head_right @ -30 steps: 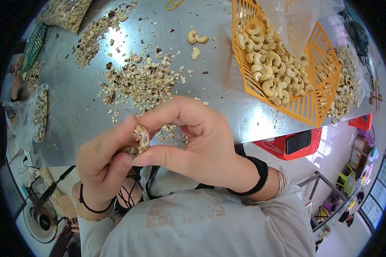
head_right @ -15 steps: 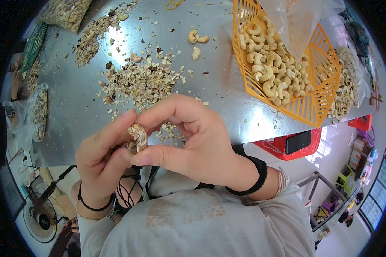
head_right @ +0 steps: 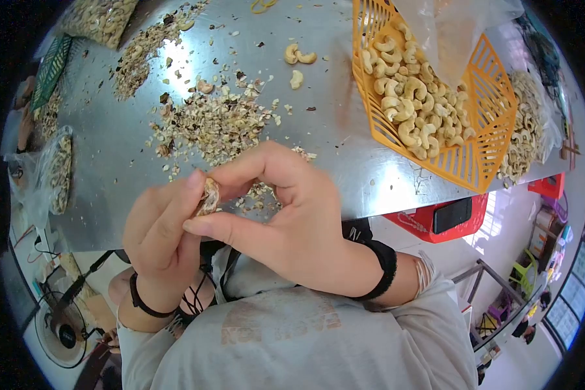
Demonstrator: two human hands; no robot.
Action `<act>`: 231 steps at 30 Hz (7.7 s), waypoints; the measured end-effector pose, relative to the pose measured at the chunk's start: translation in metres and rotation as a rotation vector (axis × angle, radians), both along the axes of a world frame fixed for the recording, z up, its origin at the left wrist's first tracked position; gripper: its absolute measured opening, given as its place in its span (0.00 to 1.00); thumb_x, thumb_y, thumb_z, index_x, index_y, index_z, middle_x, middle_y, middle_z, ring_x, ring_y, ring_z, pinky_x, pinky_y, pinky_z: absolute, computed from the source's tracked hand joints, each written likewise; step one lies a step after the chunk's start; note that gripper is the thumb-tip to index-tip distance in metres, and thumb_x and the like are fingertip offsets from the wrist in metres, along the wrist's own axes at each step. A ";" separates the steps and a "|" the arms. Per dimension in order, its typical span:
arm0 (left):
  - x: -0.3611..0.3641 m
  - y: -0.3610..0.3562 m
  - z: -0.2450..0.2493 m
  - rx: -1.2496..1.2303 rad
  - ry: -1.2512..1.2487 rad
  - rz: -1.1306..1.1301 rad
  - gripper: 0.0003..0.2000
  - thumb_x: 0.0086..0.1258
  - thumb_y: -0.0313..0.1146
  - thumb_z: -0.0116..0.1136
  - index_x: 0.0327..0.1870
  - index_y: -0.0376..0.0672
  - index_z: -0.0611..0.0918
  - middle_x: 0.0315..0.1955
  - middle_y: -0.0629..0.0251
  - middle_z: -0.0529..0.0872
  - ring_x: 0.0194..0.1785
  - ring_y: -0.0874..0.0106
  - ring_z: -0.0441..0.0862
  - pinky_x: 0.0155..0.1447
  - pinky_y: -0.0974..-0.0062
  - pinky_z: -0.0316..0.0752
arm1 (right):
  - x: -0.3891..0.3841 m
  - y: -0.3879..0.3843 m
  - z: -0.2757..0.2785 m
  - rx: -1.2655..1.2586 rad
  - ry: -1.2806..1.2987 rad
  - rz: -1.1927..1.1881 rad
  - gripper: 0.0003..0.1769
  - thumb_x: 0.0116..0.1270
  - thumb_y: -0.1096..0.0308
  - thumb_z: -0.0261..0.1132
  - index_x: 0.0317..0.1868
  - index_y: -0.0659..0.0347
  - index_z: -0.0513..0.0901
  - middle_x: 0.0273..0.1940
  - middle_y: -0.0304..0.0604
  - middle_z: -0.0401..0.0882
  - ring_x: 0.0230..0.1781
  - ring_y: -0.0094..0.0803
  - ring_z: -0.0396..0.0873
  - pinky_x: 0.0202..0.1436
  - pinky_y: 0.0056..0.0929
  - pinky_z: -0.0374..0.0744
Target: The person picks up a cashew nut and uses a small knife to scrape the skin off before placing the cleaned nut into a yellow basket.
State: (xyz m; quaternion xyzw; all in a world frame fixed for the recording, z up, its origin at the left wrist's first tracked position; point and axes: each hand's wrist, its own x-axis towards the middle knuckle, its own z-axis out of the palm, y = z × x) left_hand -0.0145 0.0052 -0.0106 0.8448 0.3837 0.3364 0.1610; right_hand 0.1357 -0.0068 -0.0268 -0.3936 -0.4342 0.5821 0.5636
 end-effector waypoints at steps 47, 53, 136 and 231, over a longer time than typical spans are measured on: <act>0.002 -0.005 0.008 -0.581 -0.352 0.061 0.15 0.53 0.20 0.51 0.44 0.39 0.75 0.28 0.60 0.79 0.29 0.69 0.76 0.32 0.81 0.69 | 0.001 0.001 -0.001 -0.199 0.280 0.138 0.15 0.48 0.76 0.65 0.37 0.66 0.71 0.32 0.38 0.72 0.33 0.20 0.68 0.38 0.18 0.68; 0.000 0.001 0.004 -0.251 -0.112 0.040 0.15 0.50 0.20 0.53 0.42 0.40 0.77 0.26 0.64 0.78 0.26 0.71 0.73 0.29 0.80 0.67 | 0.002 0.000 -0.002 -0.206 0.253 0.145 0.14 0.48 0.76 0.65 0.36 0.65 0.70 0.30 0.37 0.72 0.31 0.20 0.69 0.36 0.18 0.69; 0.005 -0.008 0.010 -0.431 -0.196 -0.019 0.16 0.53 0.19 0.50 0.45 0.39 0.74 0.32 0.60 0.79 0.30 0.69 0.77 0.33 0.81 0.70 | 0.003 -0.004 -0.003 -0.006 0.054 0.025 0.17 0.49 0.77 0.64 0.40 0.68 0.69 0.33 0.41 0.74 0.32 0.23 0.74 0.37 0.19 0.73; 0.005 -0.005 0.006 -0.546 -0.342 -0.063 0.19 0.55 0.21 0.49 0.51 0.36 0.68 0.39 0.57 0.77 0.33 0.70 0.77 0.36 0.81 0.70 | 0.005 0.005 -0.005 -0.233 0.518 0.190 0.15 0.57 0.76 0.56 0.45 0.65 0.67 0.33 0.43 0.74 0.30 0.26 0.72 0.35 0.21 0.72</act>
